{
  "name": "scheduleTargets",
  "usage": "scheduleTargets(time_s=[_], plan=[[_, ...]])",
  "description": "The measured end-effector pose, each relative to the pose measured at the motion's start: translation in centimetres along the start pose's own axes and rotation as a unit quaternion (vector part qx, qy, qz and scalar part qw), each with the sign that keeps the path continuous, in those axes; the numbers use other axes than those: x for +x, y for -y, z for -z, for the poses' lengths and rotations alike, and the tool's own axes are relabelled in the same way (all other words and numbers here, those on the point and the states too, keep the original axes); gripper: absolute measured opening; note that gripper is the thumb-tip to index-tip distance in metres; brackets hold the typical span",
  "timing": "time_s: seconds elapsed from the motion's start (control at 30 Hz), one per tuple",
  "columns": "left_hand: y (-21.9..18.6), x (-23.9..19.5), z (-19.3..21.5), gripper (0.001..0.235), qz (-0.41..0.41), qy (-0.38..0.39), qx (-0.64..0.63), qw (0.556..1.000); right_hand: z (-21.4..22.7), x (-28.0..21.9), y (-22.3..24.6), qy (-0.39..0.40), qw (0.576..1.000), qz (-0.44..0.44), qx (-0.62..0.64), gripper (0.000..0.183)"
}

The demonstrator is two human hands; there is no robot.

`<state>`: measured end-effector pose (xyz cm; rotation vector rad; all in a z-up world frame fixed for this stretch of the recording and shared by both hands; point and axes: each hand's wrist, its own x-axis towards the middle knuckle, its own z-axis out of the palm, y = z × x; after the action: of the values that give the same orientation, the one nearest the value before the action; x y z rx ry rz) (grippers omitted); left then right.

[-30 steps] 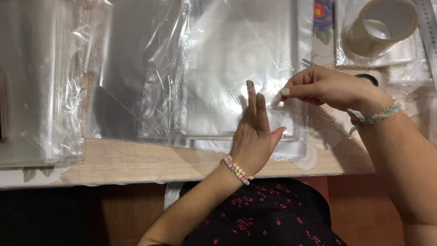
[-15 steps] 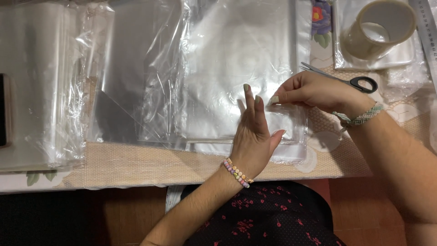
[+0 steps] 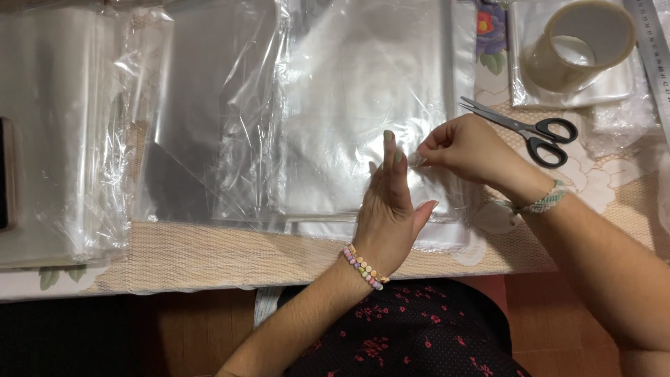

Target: Preparing and sealing plastic packaging bags using adhesive tape and scissors.

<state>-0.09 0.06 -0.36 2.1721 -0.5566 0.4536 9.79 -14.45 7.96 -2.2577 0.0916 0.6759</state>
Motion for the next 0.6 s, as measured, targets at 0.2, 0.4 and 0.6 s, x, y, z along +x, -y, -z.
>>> scheduleTargets(time_s=[0.2, 0.4, 0.6], plan=[[0.1, 0.2, 0.0, 0.134, -0.013, -0.005, 0.000, 1.000, -0.5, -0.4, 0.1, -0.068, 0.973, 0.071, -0.208, 0.028], [-0.1, 0.4, 0.2, 0.136, -0.011, -0.003, 0.003, 1.000, 0.2, 0.7, -2.1, -0.140, 0.939, 0.109, -0.294, 0.054], [-0.2, 1.2, 0.3, 0.110, -0.031, -0.024, -0.002, 0.999, -0.4, -0.1, -2.4, -0.169, 0.953, 0.136, -0.212, 0.044]])
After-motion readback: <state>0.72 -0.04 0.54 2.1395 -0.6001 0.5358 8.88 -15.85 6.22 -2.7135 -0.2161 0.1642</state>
